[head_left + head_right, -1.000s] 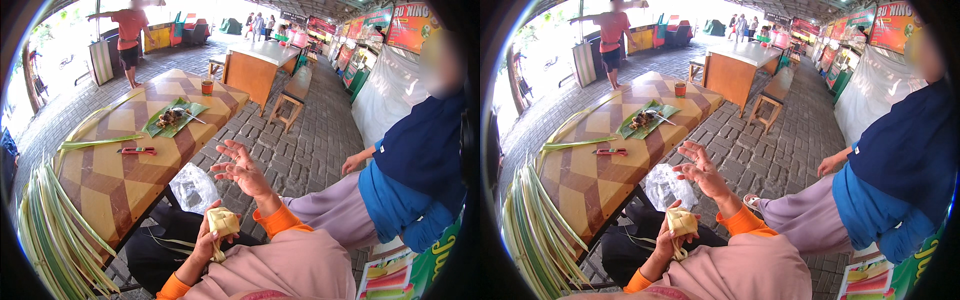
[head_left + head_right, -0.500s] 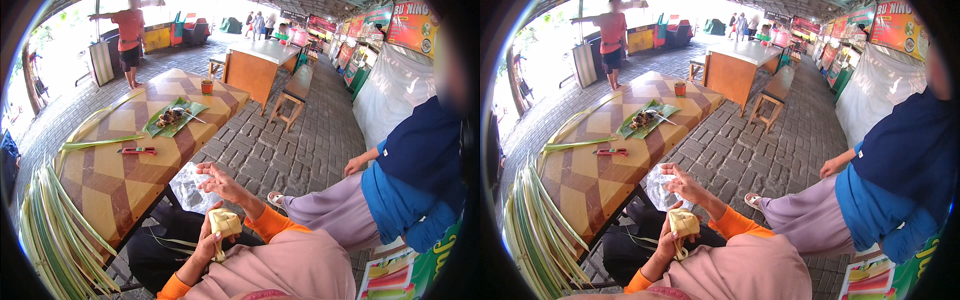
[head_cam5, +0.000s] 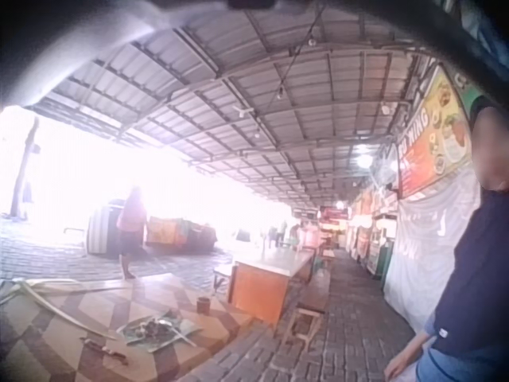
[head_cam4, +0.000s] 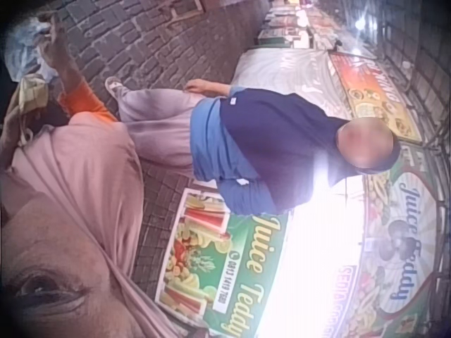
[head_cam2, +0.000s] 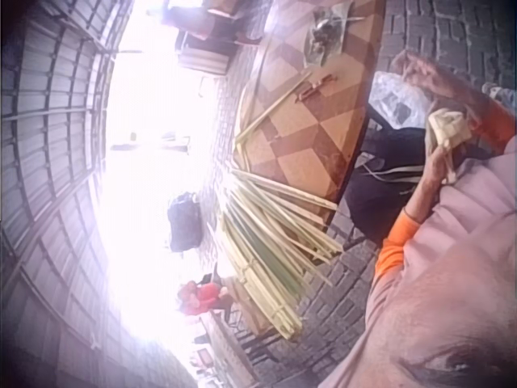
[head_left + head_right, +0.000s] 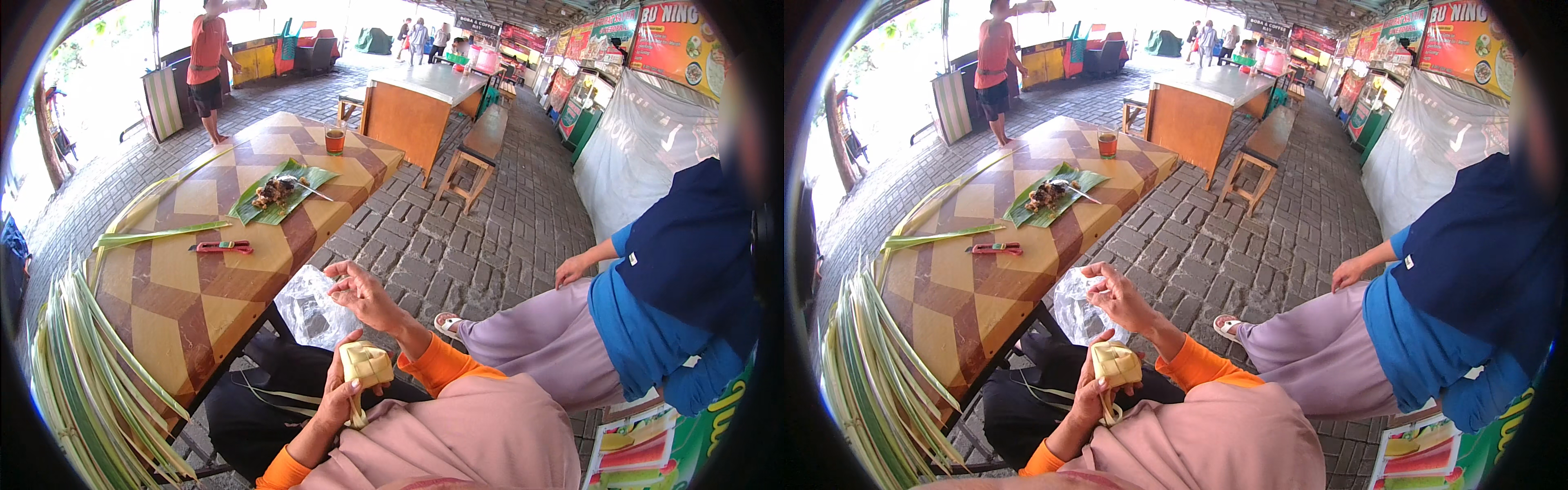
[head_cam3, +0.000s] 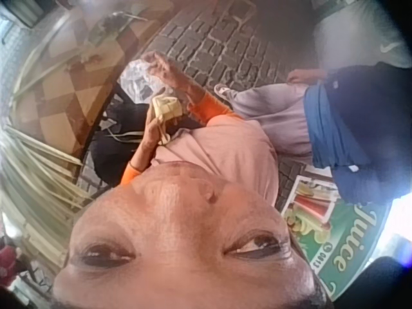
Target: The person weaves long green leaves into a small, structured packet by hand. They fold and interlace the leaf strips to form a compact shape, then place the finished item into a plastic bag on the table.
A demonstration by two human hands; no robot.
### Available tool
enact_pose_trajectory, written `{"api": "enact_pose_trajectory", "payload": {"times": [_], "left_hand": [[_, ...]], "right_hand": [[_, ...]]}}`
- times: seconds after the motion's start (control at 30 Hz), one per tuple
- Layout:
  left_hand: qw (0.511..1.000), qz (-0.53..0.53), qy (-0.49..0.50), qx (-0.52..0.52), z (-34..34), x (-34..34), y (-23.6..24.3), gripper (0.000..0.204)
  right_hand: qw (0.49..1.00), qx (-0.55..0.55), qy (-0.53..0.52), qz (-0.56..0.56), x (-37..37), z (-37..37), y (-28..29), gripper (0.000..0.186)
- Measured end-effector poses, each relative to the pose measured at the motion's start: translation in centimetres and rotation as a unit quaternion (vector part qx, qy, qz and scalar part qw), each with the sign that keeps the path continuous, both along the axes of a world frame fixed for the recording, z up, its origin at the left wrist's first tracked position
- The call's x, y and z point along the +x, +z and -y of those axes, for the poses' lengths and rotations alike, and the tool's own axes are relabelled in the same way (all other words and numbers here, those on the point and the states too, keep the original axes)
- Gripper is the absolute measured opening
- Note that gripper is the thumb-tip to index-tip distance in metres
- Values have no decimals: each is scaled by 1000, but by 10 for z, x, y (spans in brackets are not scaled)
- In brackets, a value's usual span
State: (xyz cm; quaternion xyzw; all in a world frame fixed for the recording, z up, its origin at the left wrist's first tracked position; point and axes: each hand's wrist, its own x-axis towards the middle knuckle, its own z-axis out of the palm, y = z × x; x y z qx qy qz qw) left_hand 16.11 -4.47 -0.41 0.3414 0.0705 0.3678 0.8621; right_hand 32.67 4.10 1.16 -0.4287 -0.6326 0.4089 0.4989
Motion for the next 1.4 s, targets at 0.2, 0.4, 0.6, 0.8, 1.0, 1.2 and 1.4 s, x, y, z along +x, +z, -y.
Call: {"api": "enact_pose_trajectory", "payload": {"times": [0.2,0.4,0.6,0.8,1.0,1.2,1.4], "left_hand": [[1000,1,-6,9,1,3,-7,93],[1000,-5,-6,2,3,9,-4,94],[1000,1,-24,8,6,12,0,95],[1000,1,-19,11,8,9,1,95],[1000,-10,-3,17,8,8,2,96],[1000,-14,1,19,7,6,3,96],[1000,-14,2,20,7,6,2,95]], "right_hand": [[999,-10,-29,34,2,8,9,69],[997,23,-45,52,5,7,15,76],[987,76,-138,17,16,7,17,43],[989,47,-127,-60,17,8,17,24],[979,79,-186,3,14,8,15,18],[978,81,-189,16,12,9,16,19],[982,82,-167,39,11,12,22,18]]}}
